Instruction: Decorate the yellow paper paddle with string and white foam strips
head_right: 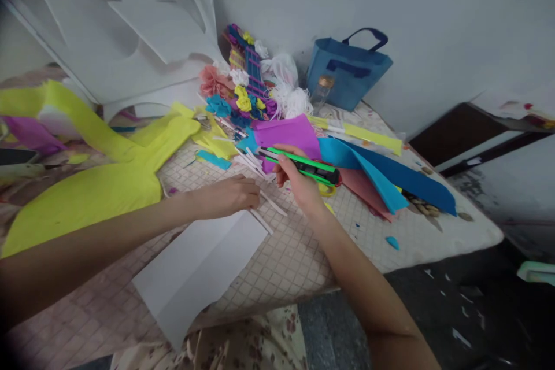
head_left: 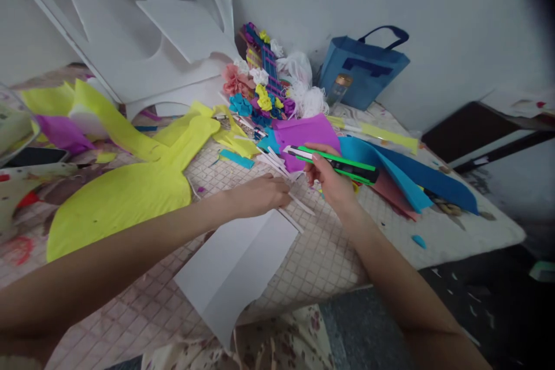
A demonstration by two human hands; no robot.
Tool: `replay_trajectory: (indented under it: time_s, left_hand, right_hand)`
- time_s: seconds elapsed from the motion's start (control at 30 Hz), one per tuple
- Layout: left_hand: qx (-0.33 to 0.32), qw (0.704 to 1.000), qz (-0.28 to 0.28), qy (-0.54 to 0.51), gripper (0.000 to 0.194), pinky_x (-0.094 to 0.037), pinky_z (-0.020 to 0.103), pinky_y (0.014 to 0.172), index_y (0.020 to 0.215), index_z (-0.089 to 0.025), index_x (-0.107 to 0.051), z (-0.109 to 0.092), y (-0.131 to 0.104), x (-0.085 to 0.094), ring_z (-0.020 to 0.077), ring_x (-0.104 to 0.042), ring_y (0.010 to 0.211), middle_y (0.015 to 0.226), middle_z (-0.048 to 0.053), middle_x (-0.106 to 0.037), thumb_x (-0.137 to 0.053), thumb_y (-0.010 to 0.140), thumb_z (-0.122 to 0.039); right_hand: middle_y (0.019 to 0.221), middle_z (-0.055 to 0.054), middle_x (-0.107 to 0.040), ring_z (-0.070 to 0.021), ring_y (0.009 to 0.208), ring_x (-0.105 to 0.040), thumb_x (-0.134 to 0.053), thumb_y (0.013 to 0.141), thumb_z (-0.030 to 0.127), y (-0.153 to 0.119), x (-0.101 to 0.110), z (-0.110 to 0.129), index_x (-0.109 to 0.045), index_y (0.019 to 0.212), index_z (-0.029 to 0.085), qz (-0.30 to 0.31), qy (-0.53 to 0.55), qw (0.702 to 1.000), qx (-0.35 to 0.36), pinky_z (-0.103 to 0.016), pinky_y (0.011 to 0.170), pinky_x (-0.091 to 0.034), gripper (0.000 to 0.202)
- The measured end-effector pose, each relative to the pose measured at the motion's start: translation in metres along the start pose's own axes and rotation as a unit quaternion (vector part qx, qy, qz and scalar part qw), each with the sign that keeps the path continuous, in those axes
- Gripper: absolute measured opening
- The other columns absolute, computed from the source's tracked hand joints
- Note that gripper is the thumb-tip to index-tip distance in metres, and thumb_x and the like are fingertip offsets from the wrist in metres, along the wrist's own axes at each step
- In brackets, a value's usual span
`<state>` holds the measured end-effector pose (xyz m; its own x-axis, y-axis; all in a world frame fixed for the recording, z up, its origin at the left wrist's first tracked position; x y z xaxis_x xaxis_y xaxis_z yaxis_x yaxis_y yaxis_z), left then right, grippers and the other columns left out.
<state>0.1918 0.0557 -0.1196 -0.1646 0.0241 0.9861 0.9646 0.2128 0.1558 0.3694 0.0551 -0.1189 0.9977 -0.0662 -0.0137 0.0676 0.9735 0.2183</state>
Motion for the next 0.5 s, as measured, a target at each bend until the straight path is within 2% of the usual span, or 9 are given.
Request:
replay_trajectory:
  time_s: [0.2, 0.3, 0.4, 0.5]
  left_hand:
    - [-0.018, 1.0, 0.02, 0.007, 0.014, -0.038, 0.031, 0.076, 0.073, -0.017, -0.06, 0.008, 0.005, 0.001, 0.0177, -0.058, 0.082, 0.083, 0.004, -0.065, -0.059, 0.085, -0.013]
    - [0.008, 0.999, 0.005, 0.039, 0.016, -0.037, 0.033, 0.075, 0.073, -0.016, -0.058, 0.011, -0.001, 0.014, 0.0186, -0.058, 0.083, 0.084, 0.004, -0.064, -0.056, 0.088, -0.015]
    - [0.053, 0.997, -0.029, 0.057, 0.017, -0.037, 0.032, 0.077, 0.077, -0.016, -0.058, 0.018, -0.028, 0.042, 0.018, -0.056, 0.083, 0.083, 0.004, -0.063, -0.051, 0.092, -0.018]
    - [0.114, 0.992, -0.045, 0.042, 0.019, -0.038, 0.031, 0.078, 0.081, -0.017, -0.059, 0.026, -0.08, 0.076, 0.0178, -0.055, 0.084, 0.083, 0.005, -0.062, -0.048, 0.095, -0.022]
  right_hand:
    - [0.062, 0.004, -0.058, -0.0082, 0.046, -0.049, -0.062, 0.079, 0.04, -0.003, 0.013, -0.013, -0.062, 0.104, 0.022, -0.068, 0.051, 0.995, -0.051, -0.021, 0.041, -0.038, 0.031]
    - [0.061, 0.004, -0.058, -0.008, 0.045, -0.048, -0.063, 0.077, 0.041, -0.003, 0.016, -0.013, -0.062, 0.102, 0.021, -0.085, 0.063, 0.993, -0.058, -0.021, 0.042, -0.037, 0.032]
    - [0.06, 0.005, -0.057, -0.008, 0.044, -0.047, -0.064, 0.075, 0.041, -0.003, 0.019, -0.013, -0.061, 0.1, 0.021, -0.105, 0.054, 0.991, -0.067, -0.021, 0.041, -0.036, 0.033]
    - [0.058, 0.004, -0.056, -0.0083, 0.044, -0.046, -0.065, 0.074, 0.039, -0.004, 0.02, -0.014, -0.06, 0.099, 0.02, -0.11, 0.058, 0.988, -0.092, -0.021, 0.041, -0.035, 0.031]
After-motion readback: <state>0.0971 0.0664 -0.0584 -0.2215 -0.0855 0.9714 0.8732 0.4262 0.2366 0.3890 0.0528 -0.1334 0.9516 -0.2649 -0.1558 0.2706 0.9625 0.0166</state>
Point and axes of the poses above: each hand's wrist, its own y-axis towards the middle knuckle, its own x-axis out of the back of the hand, z = x × y, the point moved 2 cm from there along y, towards the middle knuckle
